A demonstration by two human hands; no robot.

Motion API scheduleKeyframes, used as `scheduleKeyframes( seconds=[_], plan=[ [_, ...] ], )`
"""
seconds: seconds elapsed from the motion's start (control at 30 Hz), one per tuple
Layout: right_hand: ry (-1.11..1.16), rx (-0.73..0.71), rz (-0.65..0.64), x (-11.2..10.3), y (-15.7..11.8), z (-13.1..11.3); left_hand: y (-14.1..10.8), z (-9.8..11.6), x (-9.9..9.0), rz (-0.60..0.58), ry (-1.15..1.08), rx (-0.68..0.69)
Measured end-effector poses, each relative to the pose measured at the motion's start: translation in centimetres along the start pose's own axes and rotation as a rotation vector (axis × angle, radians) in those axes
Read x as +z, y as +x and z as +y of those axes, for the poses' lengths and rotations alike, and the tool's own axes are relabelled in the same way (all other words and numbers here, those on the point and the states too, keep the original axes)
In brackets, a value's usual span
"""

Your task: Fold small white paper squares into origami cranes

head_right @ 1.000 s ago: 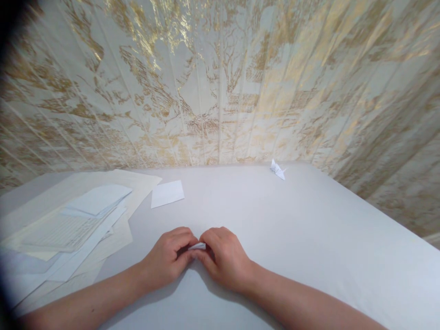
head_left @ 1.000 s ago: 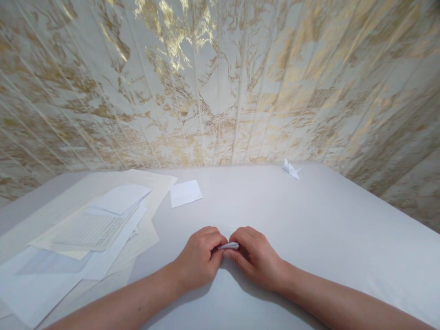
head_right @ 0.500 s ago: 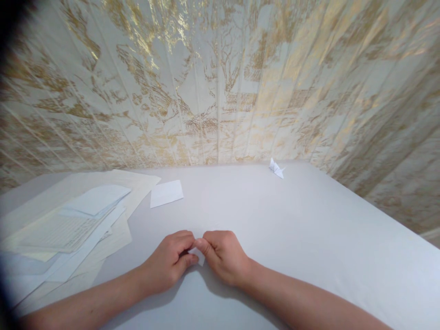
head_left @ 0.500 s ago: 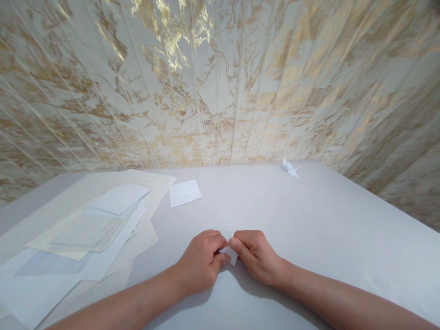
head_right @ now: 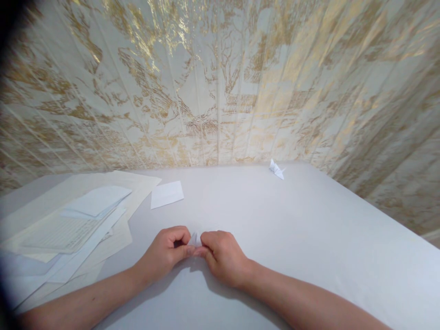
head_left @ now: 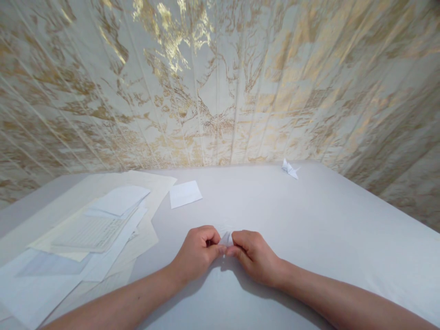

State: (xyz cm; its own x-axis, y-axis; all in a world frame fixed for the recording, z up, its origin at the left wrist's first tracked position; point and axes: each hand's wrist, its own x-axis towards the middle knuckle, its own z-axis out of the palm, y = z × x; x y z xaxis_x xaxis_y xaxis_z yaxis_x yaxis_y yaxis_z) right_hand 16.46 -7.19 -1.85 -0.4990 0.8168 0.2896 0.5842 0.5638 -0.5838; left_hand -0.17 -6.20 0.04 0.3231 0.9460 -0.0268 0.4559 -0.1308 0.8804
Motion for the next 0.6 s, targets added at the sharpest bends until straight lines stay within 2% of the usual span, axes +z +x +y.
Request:
scheduleKeyframes(
  seconds=[0.2,0.3,0.43,0.6],
  plan=[
    [0.107,0.065,0.023,-0.1,0.3,0.0,0.0,-0.4,-0.1,0.024,0.004,0.113],
    [0.109,0.055,0.064,0.0,0.4,0.0,-0.2,-0.7,-0.3,0.055,-0.067,0.191],
    [0.012,-0.047,0.078,-0.1,0.3,0.2,-0.2,-1.1,-0.6,0.153,-0.165,0.285],
    [-0.143,-0.187,0.112,-0.5,0.4,0.7,0.0,-1.2,-0.5,0.222,-0.137,0.375]
  ],
)
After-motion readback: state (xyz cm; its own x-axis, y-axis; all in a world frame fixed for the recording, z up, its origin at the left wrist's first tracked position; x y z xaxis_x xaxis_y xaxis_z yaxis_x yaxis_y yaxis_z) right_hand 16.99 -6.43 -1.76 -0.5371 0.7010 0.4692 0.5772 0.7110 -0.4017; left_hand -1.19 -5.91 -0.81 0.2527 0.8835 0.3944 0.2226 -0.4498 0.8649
